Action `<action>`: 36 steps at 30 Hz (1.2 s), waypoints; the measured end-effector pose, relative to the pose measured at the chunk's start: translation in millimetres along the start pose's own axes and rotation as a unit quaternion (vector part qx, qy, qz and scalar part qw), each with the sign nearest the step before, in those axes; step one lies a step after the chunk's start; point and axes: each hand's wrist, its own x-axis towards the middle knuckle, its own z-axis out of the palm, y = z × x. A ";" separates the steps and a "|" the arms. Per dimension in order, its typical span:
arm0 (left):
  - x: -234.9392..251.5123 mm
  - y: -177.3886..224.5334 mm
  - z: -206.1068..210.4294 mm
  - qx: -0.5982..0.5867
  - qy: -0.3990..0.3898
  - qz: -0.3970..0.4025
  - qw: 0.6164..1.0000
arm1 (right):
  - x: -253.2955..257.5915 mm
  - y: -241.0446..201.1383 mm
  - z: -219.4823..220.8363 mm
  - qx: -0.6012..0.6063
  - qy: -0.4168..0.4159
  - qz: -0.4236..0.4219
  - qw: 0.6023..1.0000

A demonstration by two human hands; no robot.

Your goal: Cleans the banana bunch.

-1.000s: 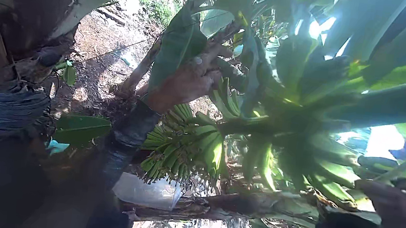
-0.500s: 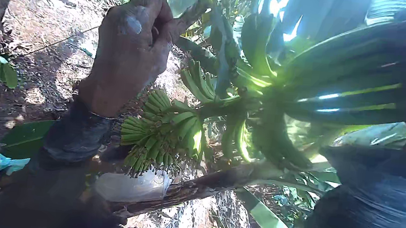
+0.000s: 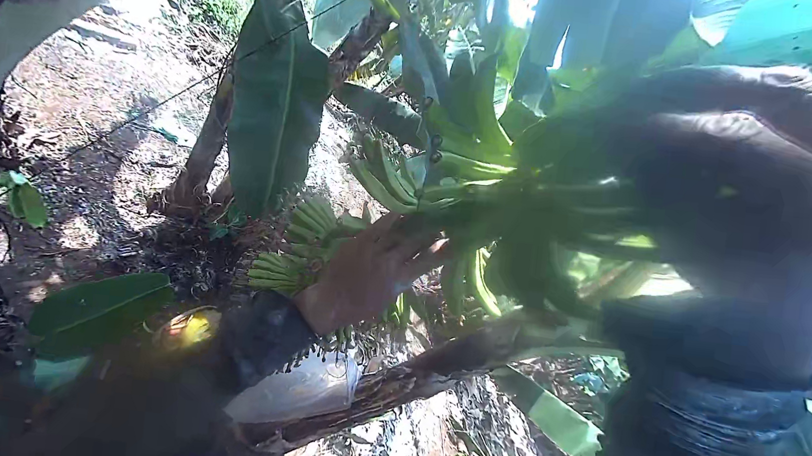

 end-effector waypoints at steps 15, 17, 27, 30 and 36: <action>18.0 19.3 -81.6 0.014 0.090 -0.016 0.996 | -34.9 11.7 -22.2 0.008 0.042 0.070 0.997; 4.0 22.1 -83.3 -0.029 0.140 -0.010 0.990 | -43.6 -0.8 -16.8 0.090 0.095 0.061 0.990; -10.1 49.2 -78.3 -0.183 0.130 -0.072 0.972 | -151.3 -72.7 107.6 -0.004 0.233 0.123 0.965; -3.6 63.2 -63.7 -0.231 0.071 -0.087 0.967 | -153.1 -72.0 132.6 0.253 0.367 0.142 0.884; 15.1 78.5 -50.3 -0.206 0.063 -0.047 0.975 | -176.9 -80.3 133.2 0.457 0.573 0.133 0.667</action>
